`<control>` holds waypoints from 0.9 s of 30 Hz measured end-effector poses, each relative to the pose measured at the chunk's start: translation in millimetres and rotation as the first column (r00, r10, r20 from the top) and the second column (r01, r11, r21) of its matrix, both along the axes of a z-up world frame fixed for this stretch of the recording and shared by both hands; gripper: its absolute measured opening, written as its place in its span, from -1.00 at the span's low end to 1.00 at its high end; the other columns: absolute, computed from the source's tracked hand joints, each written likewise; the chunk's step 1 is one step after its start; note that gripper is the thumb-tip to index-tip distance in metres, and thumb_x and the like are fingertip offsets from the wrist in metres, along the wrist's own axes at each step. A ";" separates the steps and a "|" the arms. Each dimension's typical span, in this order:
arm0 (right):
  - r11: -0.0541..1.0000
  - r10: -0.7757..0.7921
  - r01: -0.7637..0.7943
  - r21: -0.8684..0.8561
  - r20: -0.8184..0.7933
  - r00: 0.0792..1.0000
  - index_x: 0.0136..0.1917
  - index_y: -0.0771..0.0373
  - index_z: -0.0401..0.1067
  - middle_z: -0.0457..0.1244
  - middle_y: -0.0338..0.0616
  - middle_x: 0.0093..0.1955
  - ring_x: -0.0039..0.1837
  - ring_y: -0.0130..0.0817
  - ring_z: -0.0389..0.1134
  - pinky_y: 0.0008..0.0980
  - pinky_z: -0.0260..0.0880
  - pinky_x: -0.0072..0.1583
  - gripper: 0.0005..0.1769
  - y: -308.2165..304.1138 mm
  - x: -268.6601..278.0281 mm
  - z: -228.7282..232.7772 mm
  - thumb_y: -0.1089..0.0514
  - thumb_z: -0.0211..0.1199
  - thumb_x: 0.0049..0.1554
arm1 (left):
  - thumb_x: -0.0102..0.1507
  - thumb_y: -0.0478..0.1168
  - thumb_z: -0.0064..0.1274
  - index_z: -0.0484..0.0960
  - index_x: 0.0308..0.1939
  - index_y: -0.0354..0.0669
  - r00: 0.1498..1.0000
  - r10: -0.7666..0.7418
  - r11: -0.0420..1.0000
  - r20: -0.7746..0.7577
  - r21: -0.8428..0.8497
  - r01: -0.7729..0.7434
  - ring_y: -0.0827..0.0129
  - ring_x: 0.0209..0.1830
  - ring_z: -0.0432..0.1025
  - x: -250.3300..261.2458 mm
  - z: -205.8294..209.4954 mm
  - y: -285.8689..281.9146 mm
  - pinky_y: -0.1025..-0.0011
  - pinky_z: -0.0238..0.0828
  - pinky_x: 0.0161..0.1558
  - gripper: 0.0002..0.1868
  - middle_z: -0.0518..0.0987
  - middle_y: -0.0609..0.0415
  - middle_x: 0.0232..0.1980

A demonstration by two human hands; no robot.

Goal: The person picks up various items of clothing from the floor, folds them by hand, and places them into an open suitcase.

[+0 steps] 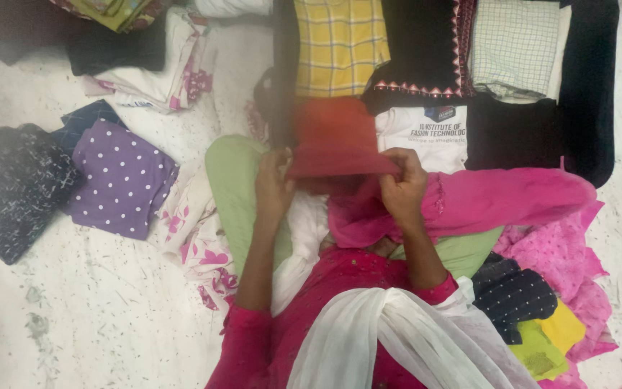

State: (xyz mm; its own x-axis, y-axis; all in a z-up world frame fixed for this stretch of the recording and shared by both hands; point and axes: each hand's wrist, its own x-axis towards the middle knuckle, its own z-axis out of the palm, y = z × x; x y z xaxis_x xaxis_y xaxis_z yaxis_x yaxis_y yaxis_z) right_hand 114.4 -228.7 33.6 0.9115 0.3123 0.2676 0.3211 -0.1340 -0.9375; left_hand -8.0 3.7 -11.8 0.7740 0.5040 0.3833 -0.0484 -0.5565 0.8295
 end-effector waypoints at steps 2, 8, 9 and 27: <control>0.993 0.110 -0.105 0.049 -0.099 0.989 0.13 0.28 0.44 0.38 -0.19 0.04 0.07 -0.53 0.41 -0.55 0.45 0.06 -0.72 -5.0 0.5 7.4 0.45 0.26 0.16 | 0.21 -0.51 0.02 0.56 0.08 -0.28 0.994 -0.052 0.943 -0.099 -0.333 0.016 0.20 -0.08 0.55 -17.1 -15.0 12.0 0.36 0.51 -0.03 -0.65 0.62 -0.05 -0.05; 0.844 0.443 -0.525 -0.109 -0.409 0.798 0.16 0.28 0.49 0.40 -0.23 0.05 0.04 -0.56 0.42 -0.53 0.50 0.06 -0.61 -13.1 -3.2 23.5 0.34 0.43 0.04 | 0.31 -0.37 -0.07 0.61 0.00 -0.23 0.983 0.051 0.305 0.176 -0.940 0.152 0.43 -0.21 0.56 -54.6 27.0 44.5 0.47 0.53 -0.13 -0.78 0.67 0.07 -0.16; 0.816 0.490 -0.574 -0.073 -0.439 0.753 0.16 0.29 0.49 0.40 -0.23 0.02 0.02 -0.57 0.41 -0.53 0.48 0.05 -0.61 -12.6 -5.8 21.3 0.32 0.44 0.04 | 0.29 -0.29 -0.03 0.61 -0.09 -0.20 0.966 0.164 0.145 0.199 -0.974 0.176 0.42 -0.21 0.60 -58.5 41.6 50.8 0.46 0.56 -0.14 -0.83 0.70 0.09 -0.18; 0.765 0.099 -0.052 -0.642 0.038 0.994 0.05 0.30 0.42 0.36 0.10 -0.17 -0.09 0.22 0.37 0.06 0.31 -0.09 -0.73 25.3 42.2 -58.1 0.06 0.28 0.22 | 0.24 -0.13 0.11 0.72 -0.22 -0.16 0.935 0.140 0.821 -0.325 0.566 0.074 -0.16 -0.12 0.53 159.9 49.0 114.1 -0.06 0.43 -0.15 -0.81 0.64 -0.22 -0.13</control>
